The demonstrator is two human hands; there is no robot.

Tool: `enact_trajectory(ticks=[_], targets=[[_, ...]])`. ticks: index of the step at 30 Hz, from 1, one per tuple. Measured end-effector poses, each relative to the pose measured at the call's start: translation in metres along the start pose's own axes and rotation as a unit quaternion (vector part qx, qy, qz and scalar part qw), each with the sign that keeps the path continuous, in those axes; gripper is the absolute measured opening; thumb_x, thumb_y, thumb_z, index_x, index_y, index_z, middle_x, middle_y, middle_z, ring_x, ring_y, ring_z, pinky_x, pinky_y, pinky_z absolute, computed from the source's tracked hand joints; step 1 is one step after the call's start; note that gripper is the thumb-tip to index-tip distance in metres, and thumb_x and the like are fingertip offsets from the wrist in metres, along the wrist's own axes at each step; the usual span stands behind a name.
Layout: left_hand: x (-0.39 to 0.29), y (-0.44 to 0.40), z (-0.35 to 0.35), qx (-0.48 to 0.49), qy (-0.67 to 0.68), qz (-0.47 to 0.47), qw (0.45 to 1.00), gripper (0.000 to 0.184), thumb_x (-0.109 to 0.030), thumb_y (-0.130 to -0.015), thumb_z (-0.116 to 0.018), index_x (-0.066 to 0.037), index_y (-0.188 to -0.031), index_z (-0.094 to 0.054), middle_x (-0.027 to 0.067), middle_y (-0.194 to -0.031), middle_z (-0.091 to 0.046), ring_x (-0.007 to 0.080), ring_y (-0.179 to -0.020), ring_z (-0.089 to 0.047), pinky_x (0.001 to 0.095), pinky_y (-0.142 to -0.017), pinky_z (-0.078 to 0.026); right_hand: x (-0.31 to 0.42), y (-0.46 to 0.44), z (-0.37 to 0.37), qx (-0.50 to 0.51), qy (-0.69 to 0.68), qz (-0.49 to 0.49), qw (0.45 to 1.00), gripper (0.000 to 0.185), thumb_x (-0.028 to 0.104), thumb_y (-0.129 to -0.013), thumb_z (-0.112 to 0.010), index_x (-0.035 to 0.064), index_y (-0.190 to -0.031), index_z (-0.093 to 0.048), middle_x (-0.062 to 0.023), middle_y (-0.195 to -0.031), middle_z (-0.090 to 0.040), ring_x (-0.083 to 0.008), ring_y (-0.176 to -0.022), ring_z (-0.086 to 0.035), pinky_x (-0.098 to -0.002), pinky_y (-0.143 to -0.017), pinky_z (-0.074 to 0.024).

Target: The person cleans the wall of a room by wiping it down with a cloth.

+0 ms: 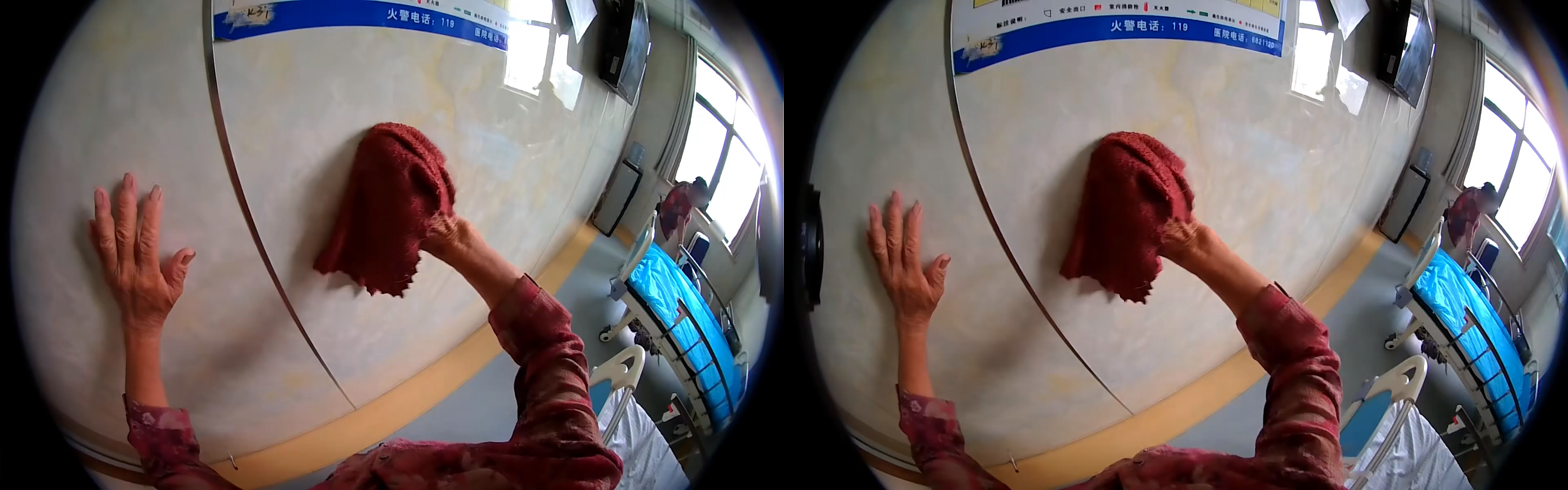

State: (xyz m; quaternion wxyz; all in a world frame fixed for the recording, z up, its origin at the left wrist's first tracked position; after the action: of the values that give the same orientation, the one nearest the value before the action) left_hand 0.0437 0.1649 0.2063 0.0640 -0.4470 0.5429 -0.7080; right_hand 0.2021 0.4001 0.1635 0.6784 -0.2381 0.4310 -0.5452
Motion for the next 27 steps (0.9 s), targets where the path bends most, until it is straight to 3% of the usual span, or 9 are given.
enact_trajectory(ticks=[7, 11, 17, 22, 27], targets=[[0.0, 0.001, 0.001, -0.013, 0.012, 0.002, 1.0, 0.058, -0.052, -0.091, -0.025, -0.009, -0.124, -0.047, 0.0108, -0.133, -0.041, 0.0338, -0.129, -0.027, 0.0448, -0.106, -0.018, -0.03, -0.02, 0.021, -0.034, 0.05, -0.068, 0.996, 0.055, 0.029, -0.074, -0.059, 0.0054, -0.122, -0.044, -0.0163, -0.124, -0.044, -0.0339, -0.113, -0.04, -0.0447, -0.093, -0.0334], [0.0, 0.002, 0.002, -0.001, 0.008, 0.006, 1.0, 0.058, -0.052, -0.091, -0.026, -0.009, -0.124, -0.047, 0.0111, -0.133, -0.041, 0.0339, -0.129, -0.027, 0.0447, -0.106, -0.016, -0.006, 0.003, 0.007, -0.026, 0.026, -0.026, 0.999, 0.055, 0.029, -0.075, -0.058, 0.0059, -0.123, -0.043, -0.0156, -0.126, -0.043, -0.0332, -0.114, -0.04, -0.044, -0.094, -0.0331], [-0.001, 0.001, 0.002, -0.011, 0.013, -0.001, 1.0, 0.058, -0.052, -0.091, -0.027, -0.009, -0.125, -0.047, 0.0108, -0.133, -0.042, 0.0335, -0.129, -0.026, 0.0445, -0.107, -0.014, -0.055, -0.046, 0.025, -0.051, 0.082, -0.061, 0.993, 0.055, 0.029, -0.077, -0.057, 0.0066, -0.125, -0.041, -0.0144, -0.127, -0.042, -0.0321, -0.115, -0.039, -0.043, -0.095, -0.0326], [0.001, 0.003, 0.0, 0.014, 0.013, 0.01, 1.0, 0.057, -0.052, -0.09, -0.027, -0.01, -0.125, -0.047, 0.0096, -0.133, -0.041, 0.0321, -0.129, -0.026, 0.0444, -0.108, -0.012, -0.03, -0.026, 0.011, -0.045, 0.06, -0.018, 0.997, 0.055, 0.029, -0.079, -0.056, 0.0073, -0.127, -0.039, -0.0134, -0.129, -0.041, -0.0311, -0.116, -0.038, -0.0421, -0.096, -0.0323], [0.001, -0.003, -0.002, 0.015, 0.012, 0.018, 1.0, 0.057, -0.053, -0.09, -0.027, -0.013, -0.125, -0.047, 0.008, -0.134, -0.04, 0.0311, -0.13, -0.024, 0.044, -0.108, -0.01, -0.057, -0.055, 0.003, -0.056, 0.089, -0.015, 0.994, 0.055, 0.029, -0.081, -0.056, 0.0079, -0.128, -0.037, -0.0124, -0.13, -0.04, -0.0302, -0.117, -0.038, -0.0412, -0.096, -0.0319]])
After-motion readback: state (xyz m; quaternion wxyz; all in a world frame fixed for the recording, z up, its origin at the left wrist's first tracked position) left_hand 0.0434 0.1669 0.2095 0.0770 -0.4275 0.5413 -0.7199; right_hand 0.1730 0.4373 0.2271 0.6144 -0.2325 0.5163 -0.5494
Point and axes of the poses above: each hand's wrist, its own y-axis away from the middle knuckle, its own z-axis out of the back of the hand, x = y × z, the point moved 7 cm from there along -y, towards the middle knuckle
